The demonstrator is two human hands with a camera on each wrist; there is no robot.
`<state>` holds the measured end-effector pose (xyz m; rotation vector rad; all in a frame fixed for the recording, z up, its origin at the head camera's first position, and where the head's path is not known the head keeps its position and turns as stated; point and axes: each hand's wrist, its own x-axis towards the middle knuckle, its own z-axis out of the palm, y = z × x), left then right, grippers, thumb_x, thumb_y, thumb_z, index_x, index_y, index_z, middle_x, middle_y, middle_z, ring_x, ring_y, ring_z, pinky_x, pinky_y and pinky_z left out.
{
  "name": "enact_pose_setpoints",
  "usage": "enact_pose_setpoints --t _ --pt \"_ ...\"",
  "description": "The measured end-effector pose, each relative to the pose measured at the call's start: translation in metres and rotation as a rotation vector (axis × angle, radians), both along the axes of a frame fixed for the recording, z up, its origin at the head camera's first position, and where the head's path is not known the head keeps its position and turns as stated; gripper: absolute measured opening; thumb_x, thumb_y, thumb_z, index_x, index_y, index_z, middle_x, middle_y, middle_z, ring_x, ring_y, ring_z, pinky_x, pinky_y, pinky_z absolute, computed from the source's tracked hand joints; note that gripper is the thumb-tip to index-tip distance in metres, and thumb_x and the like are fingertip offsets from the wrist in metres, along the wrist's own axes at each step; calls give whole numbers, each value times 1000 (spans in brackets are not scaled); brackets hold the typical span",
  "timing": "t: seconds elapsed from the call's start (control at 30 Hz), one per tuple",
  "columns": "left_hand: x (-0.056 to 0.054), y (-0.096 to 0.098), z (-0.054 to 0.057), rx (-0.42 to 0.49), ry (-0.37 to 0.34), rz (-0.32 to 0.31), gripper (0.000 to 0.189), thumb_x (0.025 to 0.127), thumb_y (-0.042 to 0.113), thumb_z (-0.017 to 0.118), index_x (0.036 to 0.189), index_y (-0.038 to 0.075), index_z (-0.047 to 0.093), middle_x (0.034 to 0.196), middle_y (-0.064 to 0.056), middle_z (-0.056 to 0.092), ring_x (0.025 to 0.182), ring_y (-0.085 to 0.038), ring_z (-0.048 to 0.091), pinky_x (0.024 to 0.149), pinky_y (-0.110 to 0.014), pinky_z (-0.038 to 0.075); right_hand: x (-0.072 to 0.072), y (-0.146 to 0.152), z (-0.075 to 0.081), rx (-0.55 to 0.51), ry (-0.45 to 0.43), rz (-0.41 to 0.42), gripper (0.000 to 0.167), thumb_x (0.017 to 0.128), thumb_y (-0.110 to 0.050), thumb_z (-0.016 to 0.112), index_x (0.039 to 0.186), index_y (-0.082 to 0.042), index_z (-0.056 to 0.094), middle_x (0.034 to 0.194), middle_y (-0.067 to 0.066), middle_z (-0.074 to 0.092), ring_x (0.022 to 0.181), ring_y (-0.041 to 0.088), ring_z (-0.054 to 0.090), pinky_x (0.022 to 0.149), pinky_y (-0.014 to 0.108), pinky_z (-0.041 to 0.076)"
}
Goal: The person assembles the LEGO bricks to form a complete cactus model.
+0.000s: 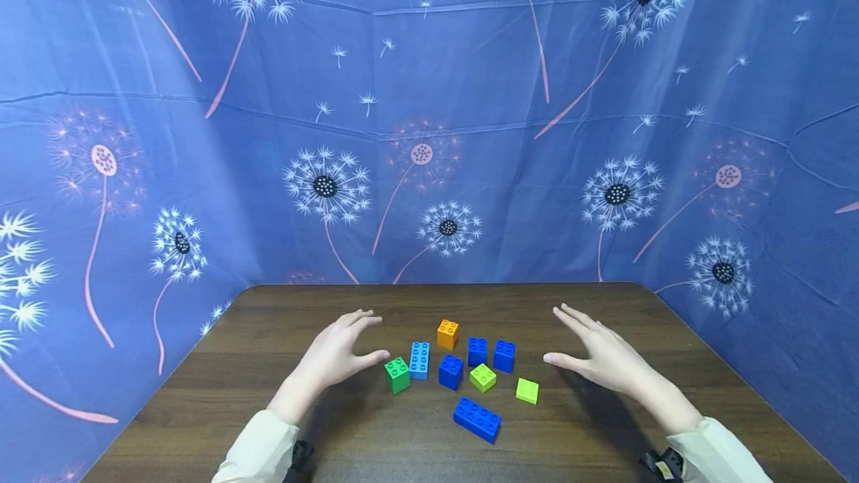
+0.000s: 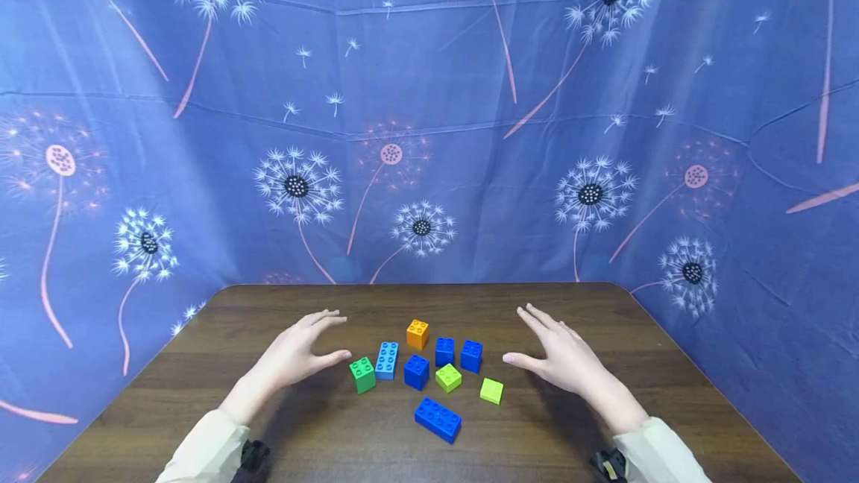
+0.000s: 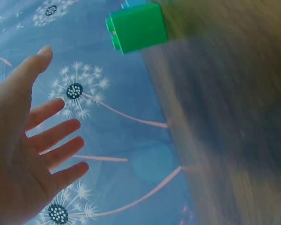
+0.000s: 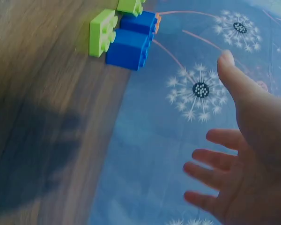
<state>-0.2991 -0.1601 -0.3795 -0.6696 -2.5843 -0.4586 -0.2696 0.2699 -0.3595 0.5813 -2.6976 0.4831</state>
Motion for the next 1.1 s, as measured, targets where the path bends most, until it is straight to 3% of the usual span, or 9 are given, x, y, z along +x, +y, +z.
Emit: enact_pose_setpoints --t 0.17,0.33,0.8,0.93,1.1 --pt "-4 13 2 59 -87 -26 54 79 44 71 124 16 59 126 -7 59 116 -28 56 92 -47 46 -1 -8 -2 -58 14 46 70 86 -47 63 136 -2 45 135 21 49 122 40 48 94 56 41" --pt "-10 23 3 84 -129 -95 49 81 39 71 121 14 60 121 -6 63 109 -26 60 89 -43 48 -1 -18 -3 -76 50 76 61 88 -42 62 132 -2 50 129 17 55 118 36 53 92 53 44" --pt "-23 41 -2 190 -287 -256 39 86 28 68 118 7 60 115 -9 64 108 -29 59 90 -45 48 -2 -46 -11 -96 156 201 35 86 -30 67 114 -9 64 110 -1 65 103 19 63 83 38 52" --pt "-26 45 -5 175 -269 -315 39 87 25 68 117 2 59 113 -13 64 104 -32 60 88 -46 48 0 -53 -12 -93 110 231 35 88 -32 65 116 -11 63 111 -3 64 103 17 63 83 37 52" --pt "-31 52 -7 214 -389 -344 40 87 21 67 122 3 57 119 -16 61 111 -34 57 93 -50 45 2 -62 -16 -75 49 268 39 91 -37 60 119 -10 62 112 -2 64 102 16 63 82 35 52"
